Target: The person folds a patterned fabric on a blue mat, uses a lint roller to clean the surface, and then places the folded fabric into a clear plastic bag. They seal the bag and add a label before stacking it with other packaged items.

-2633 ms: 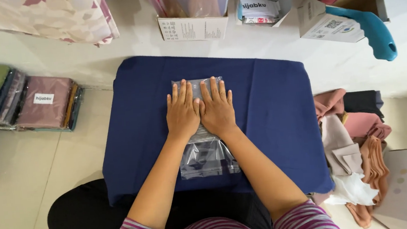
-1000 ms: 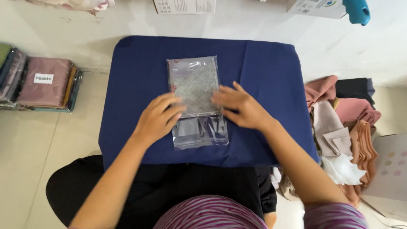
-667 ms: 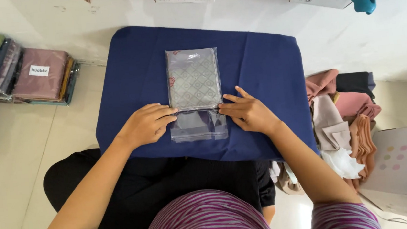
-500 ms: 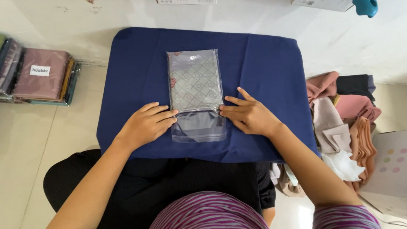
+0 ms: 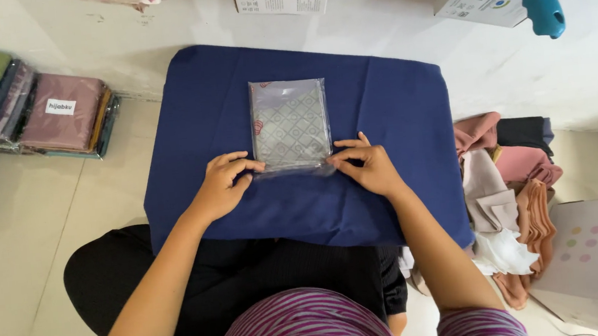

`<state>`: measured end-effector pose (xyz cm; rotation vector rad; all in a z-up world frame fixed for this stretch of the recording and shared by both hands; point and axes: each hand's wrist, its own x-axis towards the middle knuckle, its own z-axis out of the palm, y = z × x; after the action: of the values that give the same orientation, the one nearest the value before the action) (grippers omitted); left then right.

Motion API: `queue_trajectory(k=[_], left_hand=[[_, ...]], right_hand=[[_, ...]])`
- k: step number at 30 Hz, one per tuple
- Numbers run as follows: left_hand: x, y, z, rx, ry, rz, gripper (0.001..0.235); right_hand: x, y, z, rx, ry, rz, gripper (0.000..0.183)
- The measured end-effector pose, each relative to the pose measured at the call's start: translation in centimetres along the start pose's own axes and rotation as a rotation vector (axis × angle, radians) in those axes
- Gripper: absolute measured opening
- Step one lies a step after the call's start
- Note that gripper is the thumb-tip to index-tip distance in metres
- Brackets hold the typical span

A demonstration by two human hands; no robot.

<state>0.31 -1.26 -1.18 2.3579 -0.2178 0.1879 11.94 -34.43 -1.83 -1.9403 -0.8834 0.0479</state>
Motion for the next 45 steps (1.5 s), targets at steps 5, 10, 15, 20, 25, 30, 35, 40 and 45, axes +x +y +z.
queue_trajectory(k=[5,10,15,20,25,30,35,40,45], left_hand=[[-0.1,0.7,0.2,0.108,-0.009,0.014,0.042],[-0.5,2.3,0.7,0.102,0.142,0.064,0.021],[-0.7,1.0,2.5,0.085,0.32,0.026,0.006],[-1.0,1.6,2.5,0.114,0.336,0.021,0.008],[-0.9,1.3,3.3,0.211,0.368,0.032,0.012],[-0.3,1.9,3.9,0.293,0.421,0.026,0.011],[1.2,2.7,5.0,0.394,0.45,-0.16,0.017],[2.4,2.5,6.4,0.527,0.552,-0.209,0.022],[3.2,1.7,7.0,0.64,0.651,-0.194,0.025]], right_hand=[[0.3,-0.3,0.1,0.115,0.04,0.169,0.007],[0.2,-1.0,0.1,0.166,0.08,0.193,0.008],[0.2,-2.1,0.3,0.136,0.1,0.175,0.01],[-0.5,-2.1,0.3,0.091,0.09,0.06,0.011],[-0.8,-1.9,0.6,0.048,0.119,0.063,0.007],[-0.3,-1.8,0.9,0.01,0.153,0.078,0.007],[0.4,-2.9,1.7,0.03,0.175,0.414,0.007],[1.3,-3.0,3.4,-0.075,0.324,0.407,0.015],[1.5,-0.4,5.4,-0.362,0.431,0.265,0.022]])
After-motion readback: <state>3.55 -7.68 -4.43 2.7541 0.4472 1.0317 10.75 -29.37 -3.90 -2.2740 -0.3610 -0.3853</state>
